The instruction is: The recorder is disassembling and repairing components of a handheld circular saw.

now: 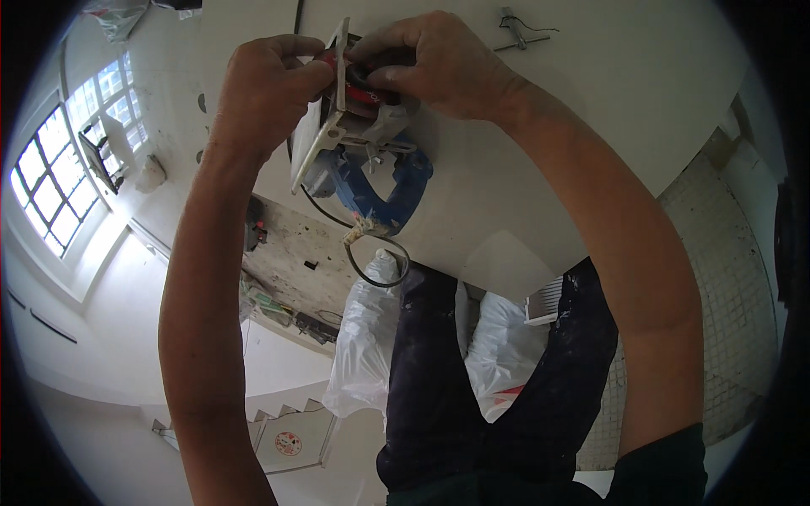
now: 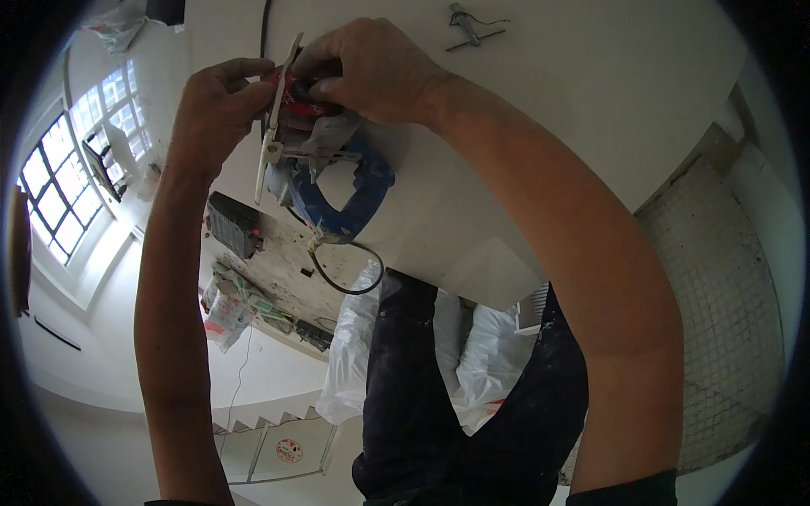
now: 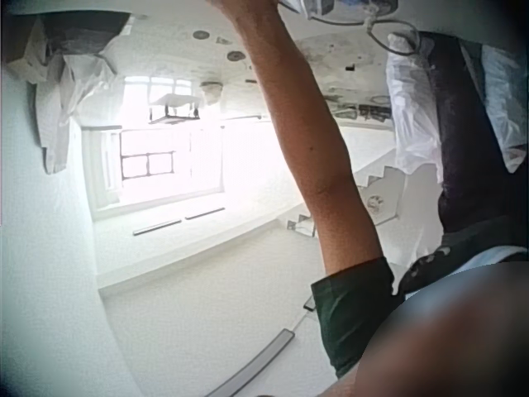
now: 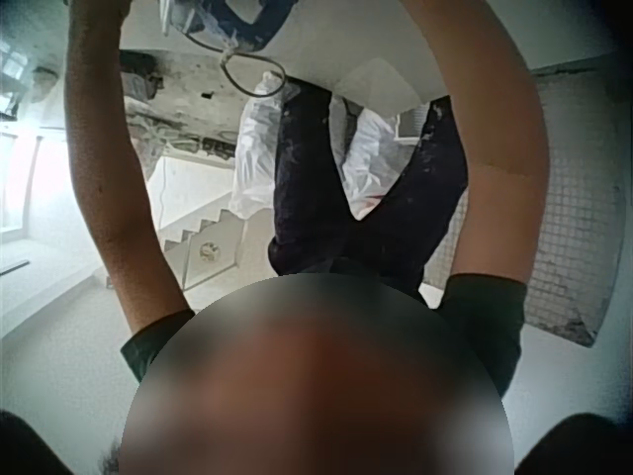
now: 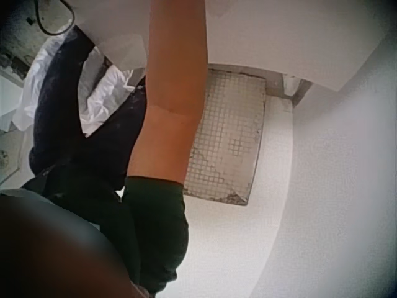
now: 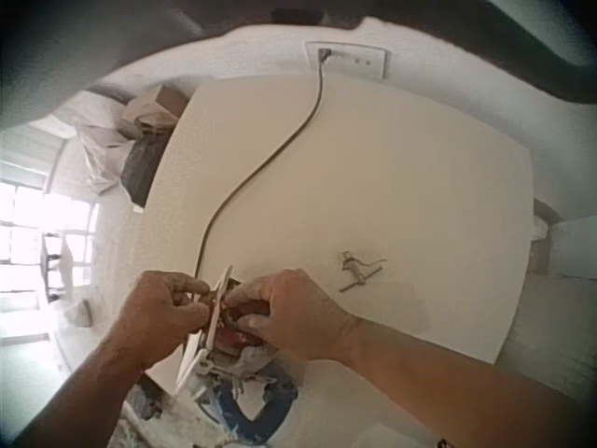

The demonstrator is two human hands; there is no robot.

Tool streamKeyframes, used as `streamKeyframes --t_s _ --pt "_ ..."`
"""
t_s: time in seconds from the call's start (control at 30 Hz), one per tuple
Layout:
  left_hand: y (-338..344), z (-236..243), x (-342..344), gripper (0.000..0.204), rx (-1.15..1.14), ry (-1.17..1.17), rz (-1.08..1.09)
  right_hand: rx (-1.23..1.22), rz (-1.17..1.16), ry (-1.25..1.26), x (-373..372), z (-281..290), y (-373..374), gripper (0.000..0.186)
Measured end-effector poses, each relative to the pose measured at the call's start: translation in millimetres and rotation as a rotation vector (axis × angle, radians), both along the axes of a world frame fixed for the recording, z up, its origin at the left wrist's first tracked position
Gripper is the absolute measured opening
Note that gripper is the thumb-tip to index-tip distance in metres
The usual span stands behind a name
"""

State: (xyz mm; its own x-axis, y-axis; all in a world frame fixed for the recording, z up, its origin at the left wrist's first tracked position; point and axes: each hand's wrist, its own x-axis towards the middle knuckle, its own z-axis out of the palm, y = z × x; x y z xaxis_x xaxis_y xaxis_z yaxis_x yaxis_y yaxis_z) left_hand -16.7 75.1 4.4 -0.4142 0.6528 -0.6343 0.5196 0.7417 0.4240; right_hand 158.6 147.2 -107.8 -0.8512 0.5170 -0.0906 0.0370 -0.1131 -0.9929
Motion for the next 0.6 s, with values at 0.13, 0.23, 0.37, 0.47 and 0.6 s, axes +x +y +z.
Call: streamKeyframes --t_s 0.13,0.23,0.37,0.47,0.6 --pt "1.2 -4.3 2.6 0.046 0.002 -0.036 0.034 0.092 0.112 -0.082 1.4 4.1 12.6 0.024" --pt "3.0 -0.7 2.1 0.043 -0.042 0.012 -0.017 0.094 0.198 -0.140 -1.0 13.9 19.9 0.025" --pt "0.9 3.1 4.8 0.044 -0.100 -0.015 0.081 0.110 0.218 -0.164 -3.3 16.9 18.1 0.026" --pt "-2.0 10.0 9.4 0.048 -0.099 0.059 0.115 0.009 0.187 -0.198 -0.8 15.5 16.1 0.026" --pt "-16.9 23.9 12.5 0.057 0.423 0.173 -0.467 -0.007 0.181 -0.180 2.3 14.3 17.0 0.026"
